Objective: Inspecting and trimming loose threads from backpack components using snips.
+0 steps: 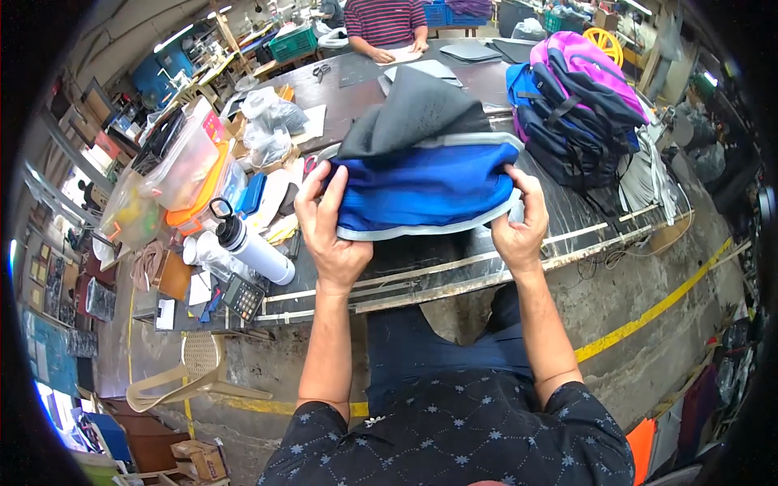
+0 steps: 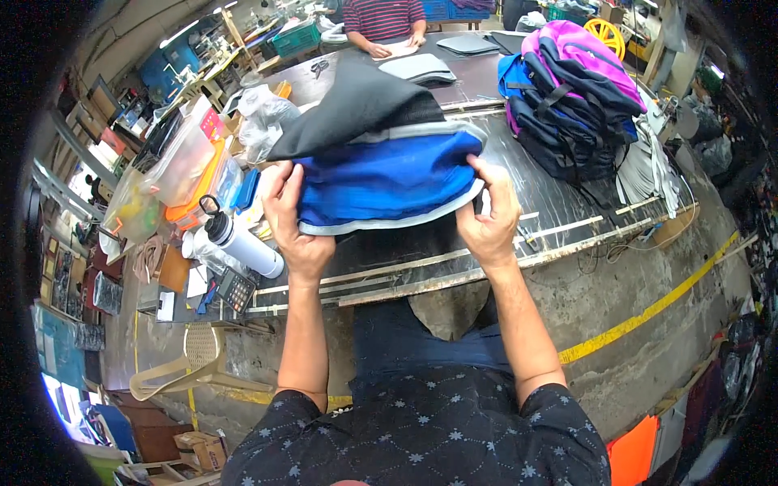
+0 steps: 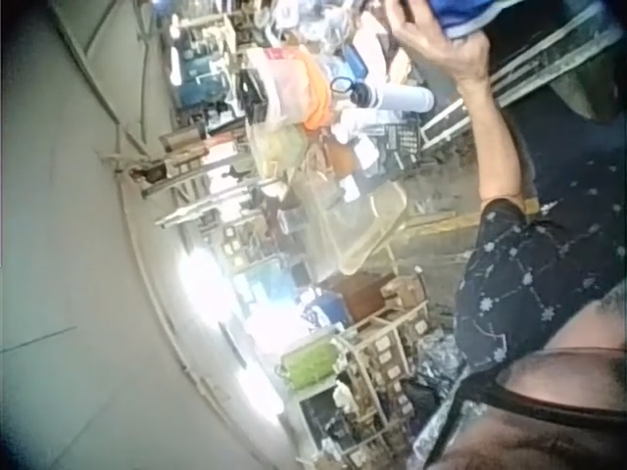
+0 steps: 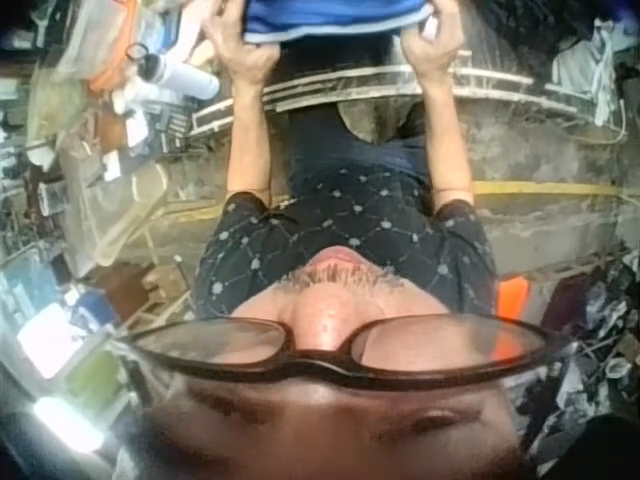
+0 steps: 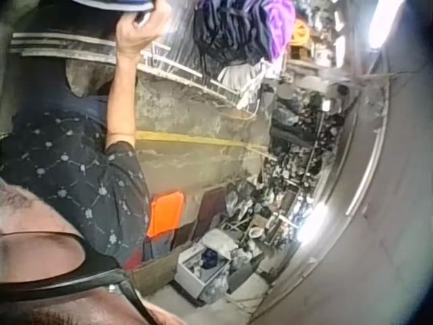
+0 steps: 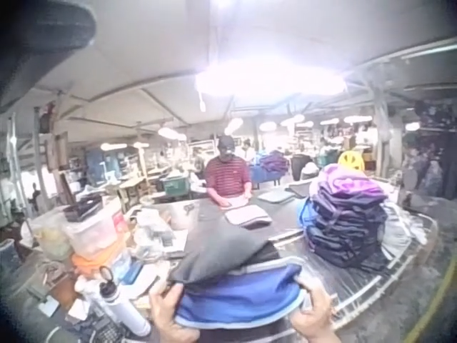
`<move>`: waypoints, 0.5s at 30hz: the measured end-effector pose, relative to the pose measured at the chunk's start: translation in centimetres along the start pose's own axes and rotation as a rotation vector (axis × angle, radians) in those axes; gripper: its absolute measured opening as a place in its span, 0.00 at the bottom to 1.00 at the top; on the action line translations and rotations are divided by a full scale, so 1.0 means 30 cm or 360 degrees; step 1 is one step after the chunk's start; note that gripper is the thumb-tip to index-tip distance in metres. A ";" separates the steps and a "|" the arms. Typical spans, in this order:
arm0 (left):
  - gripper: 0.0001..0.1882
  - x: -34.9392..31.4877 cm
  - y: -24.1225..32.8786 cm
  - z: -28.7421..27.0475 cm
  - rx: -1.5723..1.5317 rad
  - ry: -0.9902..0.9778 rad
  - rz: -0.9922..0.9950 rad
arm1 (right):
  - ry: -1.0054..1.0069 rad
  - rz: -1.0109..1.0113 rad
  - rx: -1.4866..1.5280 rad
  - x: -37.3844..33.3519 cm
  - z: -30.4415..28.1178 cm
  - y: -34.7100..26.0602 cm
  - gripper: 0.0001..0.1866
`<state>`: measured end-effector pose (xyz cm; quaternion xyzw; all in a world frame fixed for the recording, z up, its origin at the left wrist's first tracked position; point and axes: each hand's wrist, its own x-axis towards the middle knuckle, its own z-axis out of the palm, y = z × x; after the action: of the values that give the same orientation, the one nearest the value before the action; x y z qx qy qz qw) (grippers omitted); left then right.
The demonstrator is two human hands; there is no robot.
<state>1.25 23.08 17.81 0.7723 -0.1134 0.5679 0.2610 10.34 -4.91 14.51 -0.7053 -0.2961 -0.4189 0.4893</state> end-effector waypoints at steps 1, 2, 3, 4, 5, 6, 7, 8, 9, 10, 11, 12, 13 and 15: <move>0.41 -0.010 0.010 0.000 0.0041 -0.0008 0.0026 | 0.0015 0.0078 0.0030 -0.008 0.001 -0.001 0.24; 0.41 -0.008 0.010 0.004 0.0038 -0.0023 0.0040 | 0.0016 0.0078 0.0026 -0.003 -0.002 0.001 0.24; 0.41 -0.005 0.012 0.006 0.0036 -0.0040 0.0052 | 0.0015 0.0107 0.0064 0.004 -0.008 0.001 0.24; 0.41 0.000 0.018 0.001 0.0033 -0.0042 0.0052 | 0.0013 0.0138 0.0102 0.007 -0.014 -0.002 0.24; 0.42 0.015 0.025 -0.005 0.0036 -0.0125 0.0059 | 0.0015 0.0135 0.0102 0.013 -0.016 -0.007 0.24; 0.43 0.025 0.028 -0.012 0.0041 -0.0208 0.0066 | 0.0019 0.0190 0.0141 0.017 -0.016 -0.016 0.26; 0.43 0.029 0.028 -0.016 0.0040 -0.0207 0.0068 | 0.0022 0.0245 0.0180 0.018 -0.017 -0.022 0.27; 0.46 0.031 0.028 -0.021 -0.0016 -0.0267 0.0060 | 0.0028 0.0330 0.0241 0.008 -0.023 -0.027 0.27; 0.50 0.035 0.028 -0.028 -0.0073 -0.0328 0.0052 | 0.0031 0.0329 0.0239 -0.003 -0.025 -0.015 0.27; 0.50 0.042 0.026 -0.045 -0.0075 -0.0329 0.0053 | 0.0050 0.0305 0.0213 -0.021 -0.028 0.009 0.25; 0.54 0.054 0.027 -0.068 -0.0161 -0.0413 0.0036 | 0.0071 0.0284 0.0184 -0.026 -0.031 0.014 0.23; 0.59 0.063 0.036 -0.087 -0.0247 -0.0497 0.0017 | 0.0075 0.0287 0.0180 -0.030 -0.033 0.018 0.23; 0.66 0.065 0.059 -0.103 -0.0537 -0.0438 -0.0205 | 0.0073 0.0240 0.0268 -0.033 -0.034 0.021 0.20; 0.65 0.116 0.118 -0.142 -0.0736 -0.0218 -0.0212 | 0.0059 0.0196 0.0361 -0.032 -0.034 0.000 0.17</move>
<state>-2.75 22.81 22.96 0.7345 -0.2064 0.4549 0.4594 9.56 -5.87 13.83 -0.6544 -0.2886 -0.3649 0.5961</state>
